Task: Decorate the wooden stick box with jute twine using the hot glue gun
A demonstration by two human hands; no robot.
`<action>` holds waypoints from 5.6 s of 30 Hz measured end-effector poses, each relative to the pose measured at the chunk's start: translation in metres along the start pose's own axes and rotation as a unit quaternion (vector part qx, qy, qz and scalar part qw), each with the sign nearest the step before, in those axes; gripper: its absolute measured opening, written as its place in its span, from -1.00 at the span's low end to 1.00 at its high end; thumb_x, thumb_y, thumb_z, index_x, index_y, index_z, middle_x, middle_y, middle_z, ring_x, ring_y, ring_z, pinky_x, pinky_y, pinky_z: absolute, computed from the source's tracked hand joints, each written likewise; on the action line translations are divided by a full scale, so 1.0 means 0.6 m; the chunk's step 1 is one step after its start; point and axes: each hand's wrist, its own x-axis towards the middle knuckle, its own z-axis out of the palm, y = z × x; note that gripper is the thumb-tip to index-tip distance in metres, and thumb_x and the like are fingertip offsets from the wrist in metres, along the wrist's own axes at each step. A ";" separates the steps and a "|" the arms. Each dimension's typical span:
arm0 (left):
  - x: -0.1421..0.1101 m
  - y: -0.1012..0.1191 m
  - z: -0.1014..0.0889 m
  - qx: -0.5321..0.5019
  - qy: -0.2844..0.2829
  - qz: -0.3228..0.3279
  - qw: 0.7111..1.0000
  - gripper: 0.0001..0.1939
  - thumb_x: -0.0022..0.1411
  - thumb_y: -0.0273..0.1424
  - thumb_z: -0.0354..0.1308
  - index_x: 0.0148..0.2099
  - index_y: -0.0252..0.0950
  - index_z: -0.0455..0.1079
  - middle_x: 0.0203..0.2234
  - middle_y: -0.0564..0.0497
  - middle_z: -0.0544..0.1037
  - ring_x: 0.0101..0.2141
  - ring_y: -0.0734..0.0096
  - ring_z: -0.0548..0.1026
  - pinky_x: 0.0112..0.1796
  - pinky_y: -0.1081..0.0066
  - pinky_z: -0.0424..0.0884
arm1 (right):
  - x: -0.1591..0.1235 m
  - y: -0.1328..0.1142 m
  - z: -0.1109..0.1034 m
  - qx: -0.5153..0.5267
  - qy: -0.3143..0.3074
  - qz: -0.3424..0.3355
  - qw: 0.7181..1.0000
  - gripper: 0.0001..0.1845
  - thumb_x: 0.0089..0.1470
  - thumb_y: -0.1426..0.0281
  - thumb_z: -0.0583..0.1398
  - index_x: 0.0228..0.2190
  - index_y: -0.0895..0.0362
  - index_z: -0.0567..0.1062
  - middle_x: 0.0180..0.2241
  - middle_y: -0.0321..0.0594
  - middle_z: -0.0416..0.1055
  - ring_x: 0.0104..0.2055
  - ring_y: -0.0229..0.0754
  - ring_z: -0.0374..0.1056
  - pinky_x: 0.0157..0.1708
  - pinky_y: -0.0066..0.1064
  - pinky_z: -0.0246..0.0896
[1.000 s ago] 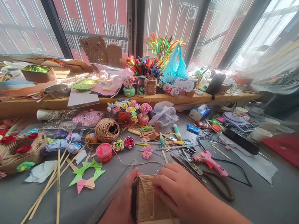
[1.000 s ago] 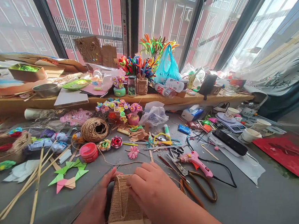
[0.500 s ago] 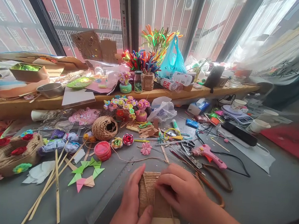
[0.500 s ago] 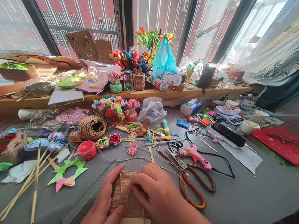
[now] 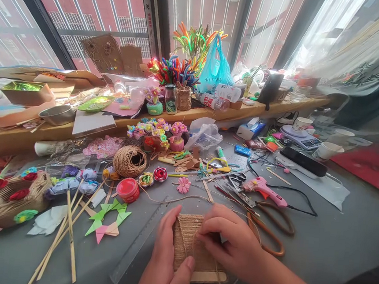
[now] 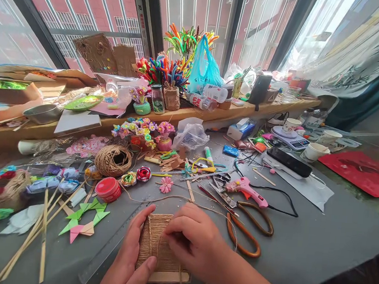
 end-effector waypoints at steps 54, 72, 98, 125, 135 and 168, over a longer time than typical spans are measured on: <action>0.035 -0.006 -0.039 0.267 0.015 0.215 0.939 -0.46 0.36 -0.33 0.02 0.34 -0.14 0.42 0.13 -0.11 0.60 0.21 -0.03 0.49 0.23 0.03 0.45 | 0.016 -0.010 0.000 -0.080 -0.025 0.134 0.987 -0.81 0.24 0.62 0.24 -0.33 0.10 0.54 -0.36 -0.25 0.55 -0.29 -0.19 0.46 -0.26 -0.46 0.34; 0.031 -0.012 -0.037 0.277 0.015 0.202 0.939 -0.47 0.32 -0.37 0.06 0.31 -0.12 0.43 0.15 -0.10 0.57 0.24 -0.03 0.46 0.23 0.05 0.45 | -0.007 -0.027 -0.011 -0.128 -0.064 0.127 0.981 -0.76 0.39 0.51 0.13 -0.15 0.09 0.61 -0.28 -0.16 0.53 -0.25 -0.11 0.48 -0.24 -0.33 0.40; 0.029 -0.015 -0.031 0.266 0.027 0.197 0.943 -0.50 0.34 -0.33 0.05 0.29 -0.11 0.45 0.13 -0.12 0.58 0.23 -0.07 0.48 0.19 0.02 0.49 | -0.008 -0.043 0.004 -0.104 -0.048 0.144 0.983 -0.74 0.29 0.56 0.14 -0.20 0.06 0.62 -0.32 -0.17 0.57 -0.29 -0.11 0.52 -0.26 -0.34 0.48; 0.027 -0.029 -0.019 0.220 0.052 0.210 0.951 -0.45 0.48 -0.04 -0.15 0.28 -0.11 0.44 0.13 -0.16 0.58 0.23 -0.10 0.42 0.22 -0.04 0.37 | -0.018 -0.038 0.009 -0.124 0.009 0.070 0.990 -0.76 0.27 0.59 0.15 -0.15 0.11 0.57 -0.29 -0.12 0.55 -0.30 -0.13 0.50 -0.28 -0.36 0.53; 0.037 -0.049 -0.045 0.219 0.047 0.188 0.956 -0.34 0.37 0.14 0.11 0.34 -0.11 0.33 0.22 -0.22 0.53 0.18 -0.11 0.55 0.09 0.00 0.55 | -0.030 -0.033 0.001 -0.112 0.041 0.050 0.992 -0.63 0.19 0.60 0.23 0.00 0.08 0.53 -0.09 -0.10 0.60 -0.05 -0.14 0.57 -0.02 -0.43 0.54; 0.085 0.007 -0.064 0.411 0.046 0.359 0.837 -0.37 0.41 0.02 0.18 0.28 -0.36 0.40 0.09 -0.20 0.67 0.12 0.07 0.61 0.09 0.24 0.47 | -0.039 -0.026 0.002 -0.122 0.001 0.098 0.988 -0.59 0.16 0.58 0.20 0.05 0.13 0.47 -0.20 -0.10 0.47 -0.21 -0.07 0.49 -0.22 -0.30 0.53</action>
